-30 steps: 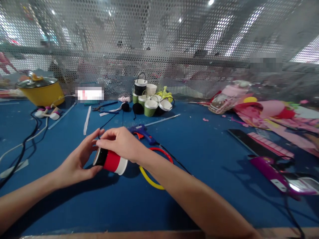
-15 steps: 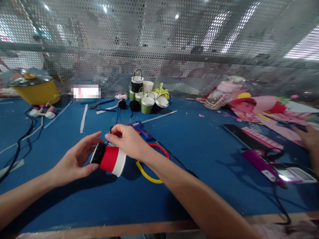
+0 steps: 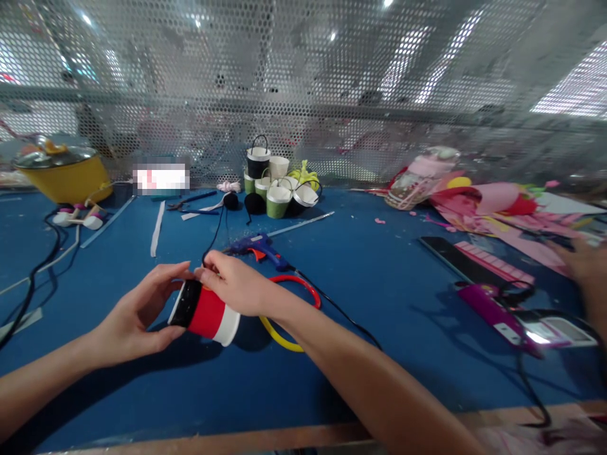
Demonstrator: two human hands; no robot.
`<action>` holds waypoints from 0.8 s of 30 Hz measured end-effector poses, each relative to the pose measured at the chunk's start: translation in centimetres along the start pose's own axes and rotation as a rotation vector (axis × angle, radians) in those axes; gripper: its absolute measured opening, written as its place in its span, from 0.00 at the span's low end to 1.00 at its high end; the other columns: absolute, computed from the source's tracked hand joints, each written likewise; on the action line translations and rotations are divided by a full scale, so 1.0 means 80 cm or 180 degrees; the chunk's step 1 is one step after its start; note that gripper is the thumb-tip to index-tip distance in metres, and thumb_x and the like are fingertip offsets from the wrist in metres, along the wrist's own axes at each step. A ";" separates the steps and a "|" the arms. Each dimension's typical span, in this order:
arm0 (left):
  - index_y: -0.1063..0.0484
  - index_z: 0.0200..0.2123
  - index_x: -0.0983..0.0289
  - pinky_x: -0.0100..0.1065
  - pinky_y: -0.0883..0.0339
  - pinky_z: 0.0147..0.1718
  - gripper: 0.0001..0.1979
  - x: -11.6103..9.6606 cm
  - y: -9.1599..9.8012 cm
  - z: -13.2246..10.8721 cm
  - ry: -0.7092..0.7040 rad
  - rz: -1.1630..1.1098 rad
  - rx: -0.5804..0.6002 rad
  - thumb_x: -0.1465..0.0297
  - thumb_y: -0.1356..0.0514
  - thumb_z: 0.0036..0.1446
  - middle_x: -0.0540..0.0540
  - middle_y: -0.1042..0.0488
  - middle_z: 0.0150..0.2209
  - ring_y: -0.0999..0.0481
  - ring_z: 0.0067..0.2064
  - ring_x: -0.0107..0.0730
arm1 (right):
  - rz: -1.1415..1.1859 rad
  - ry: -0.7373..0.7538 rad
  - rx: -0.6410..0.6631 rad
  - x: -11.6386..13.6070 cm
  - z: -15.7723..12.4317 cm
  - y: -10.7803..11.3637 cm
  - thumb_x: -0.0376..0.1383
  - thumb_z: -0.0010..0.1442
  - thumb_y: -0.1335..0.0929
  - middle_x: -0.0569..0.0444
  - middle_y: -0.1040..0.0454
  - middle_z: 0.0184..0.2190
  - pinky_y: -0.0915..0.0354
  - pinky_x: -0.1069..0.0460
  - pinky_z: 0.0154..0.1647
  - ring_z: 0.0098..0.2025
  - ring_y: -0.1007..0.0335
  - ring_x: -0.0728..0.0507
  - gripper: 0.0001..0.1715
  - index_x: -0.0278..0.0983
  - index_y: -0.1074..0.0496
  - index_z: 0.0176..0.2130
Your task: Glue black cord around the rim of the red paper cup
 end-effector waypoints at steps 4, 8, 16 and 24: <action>0.47 0.59 0.49 0.38 0.47 0.59 0.35 0.004 0.000 0.000 0.0076 0.0023 0.0141 0.76 0.38 0.52 0.54 0.41 0.56 0.41 0.59 0.39 | -0.0272 -0.0004 -0.0030 0.002 -0.006 0.003 0.37 0.64 0.42 0.62 0.44 0.23 0.47 0.54 0.27 0.25 0.48 0.51 0.12 0.39 0.46 0.28; 0.46 0.59 0.49 0.41 0.46 0.58 0.41 0.012 0.004 0.002 0.0439 -0.0181 0.0061 0.68 0.31 0.44 0.54 0.42 0.57 0.42 0.59 0.44 | -0.0740 -0.0028 -0.0271 0.010 -0.015 0.004 0.37 0.64 0.42 0.61 0.41 0.24 0.48 0.53 0.27 0.25 0.45 0.50 0.11 0.39 0.45 0.30; 0.36 0.46 0.62 0.38 0.37 0.42 0.21 0.023 -0.011 0.001 0.1418 -0.0718 0.0204 0.60 0.38 0.52 0.55 0.30 0.41 0.31 0.43 0.37 | -0.1554 -0.0001 -0.0604 0.023 -0.026 -0.013 0.34 0.62 0.40 0.57 0.39 0.29 0.48 0.53 0.26 0.26 0.44 0.49 0.09 0.38 0.44 0.29; 0.37 0.46 0.62 0.38 0.38 0.47 0.18 0.018 -0.012 0.004 0.1184 -0.0781 0.0183 0.69 0.38 0.52 0.54 0.31 0.43 0.32 0.46 0.36 | -0.1154 0.0186 -0.0584 0.013 -0.028 -0.006 0.37 0.64 0.41 0.59 0.40 0.28 0.48 0.53 0.27 0.27 0.45 0.49 0.10 0.39 0.45 0.29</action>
Point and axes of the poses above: each hand's wrist, its own z-axis towards the middle knuckle, its own y-axis out of the back of the hand, x = y × z, the point moved 6 cm from there along z, towards the middle knuckle
